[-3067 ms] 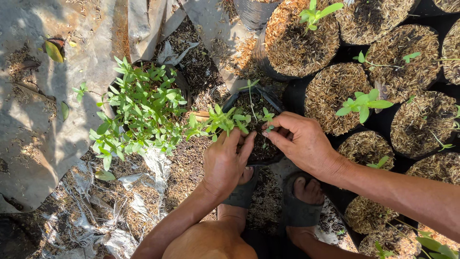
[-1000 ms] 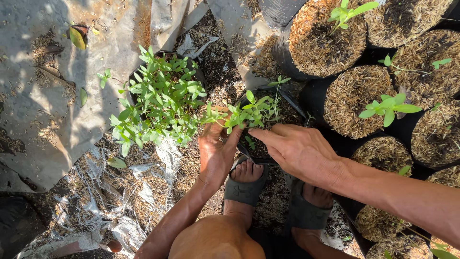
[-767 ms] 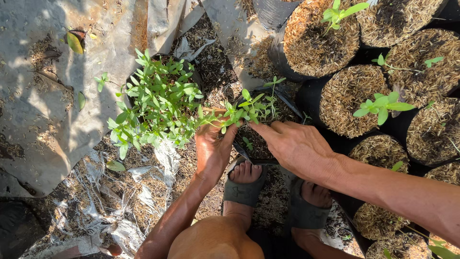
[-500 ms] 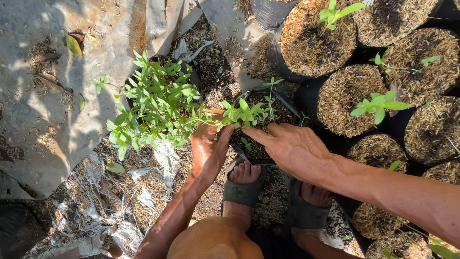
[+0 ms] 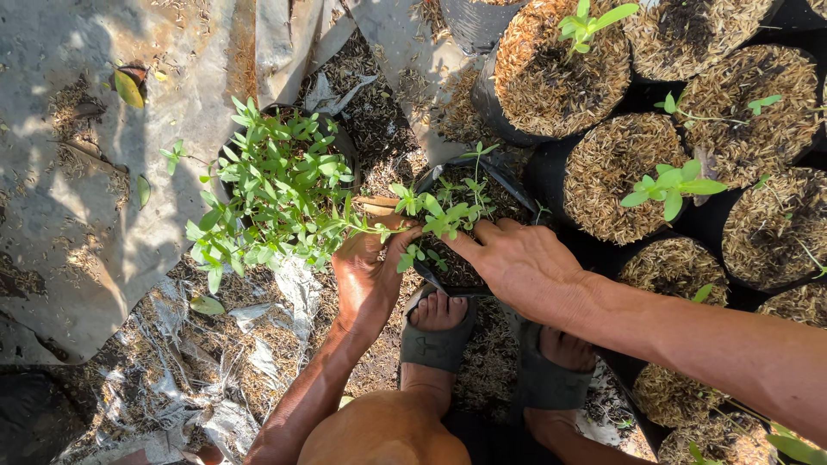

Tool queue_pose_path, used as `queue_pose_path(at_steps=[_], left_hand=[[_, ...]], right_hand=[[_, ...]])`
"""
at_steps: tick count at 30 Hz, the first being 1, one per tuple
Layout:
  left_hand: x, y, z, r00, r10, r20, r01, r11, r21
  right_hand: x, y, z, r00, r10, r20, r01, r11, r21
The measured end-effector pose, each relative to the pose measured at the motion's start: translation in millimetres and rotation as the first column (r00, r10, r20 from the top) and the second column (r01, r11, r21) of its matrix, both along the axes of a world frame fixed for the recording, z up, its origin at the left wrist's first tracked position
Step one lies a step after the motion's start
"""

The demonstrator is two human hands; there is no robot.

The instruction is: The person transplants seedlings into black polybags filled with rice-husk growing medium. They lift seedlings one at a time from a tray of seedlings, dig a hole in a bag's medium with a finger, place the seedling roots into the hole, and press the medium around the base, working across a row of bags.

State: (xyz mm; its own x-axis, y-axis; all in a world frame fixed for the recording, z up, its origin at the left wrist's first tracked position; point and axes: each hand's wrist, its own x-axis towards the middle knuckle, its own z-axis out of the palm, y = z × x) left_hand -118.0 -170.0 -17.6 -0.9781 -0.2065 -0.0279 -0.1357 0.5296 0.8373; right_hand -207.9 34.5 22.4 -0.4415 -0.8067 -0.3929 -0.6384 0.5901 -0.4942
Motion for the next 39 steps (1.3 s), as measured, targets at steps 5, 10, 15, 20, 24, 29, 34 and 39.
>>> queue_pose_path(at_steps=[5, 10, 15, 20, 24, 29, 34, 39], left_hand=[[2.5, -0.8, -2.6, 1.000, -0.018, -0.019, 0.017, 1.000, -0.011], [4.0, -2.2, -0.5, 0.999, -0.046, -0.029, 0.044, 0.996, -0.071], [2.1, -1.9, 6.0, 0.998, -0.048, -0.037, 0.045, 0.996, -0.070], [0.8, -2.4, 24.3, 0.999, 0.044, -0.008, -0.044, 0.999, -0.020], [0.0, -14.5, 48.5, 0.993, 0.120, 0.010, -0.120, 0.992, 0.028], [-8.4, -31.4, 75.8, 0.987, 0.160, 0.019, -0.156, 0.921, 0.358], [-15.2, -37.4, 108.6, 0.989, 0.109, 0.098, -0.144, 0.846, 0.512], [-36.6, -14.5, 122.4, 0.974, -0.199, 0.110, 0.135, 0.894, 0.427]], right_hand=[[4.5, 2.1, -7.0, 1.000, -0.006, 0.000, 0.006, 0.998, 0.055], [6.0, 3.4, -12.1, 1.000, 0.009, -0.022, -0.009, 1.000, 0.017], [2.9, 4.2, -11.6, 0.999, -0.023, 0.024, 0.022, 0.999, 0.036], [1.0, 4.8, -10.0, 1.000, -0.018, 0.001, 0.017, 1.000, 0.018], [-1.9, 5.1, -6.6, 1.000, -0.006, -0.022, 0.006, 1.000, 0.003], [-5.3, 13.7, 21.2, 0.994, -0.059, 0.094, 0.072, 0.987, -0.141], [-6.2, 28.1, 73.0, 0.959, -0.273, 0.076, 0.269, 0.795, -0.543], [-17.9, 41.8, 106.8, 0.918, -0.360, 0.169, 0.384, 0.689, -0.615]])
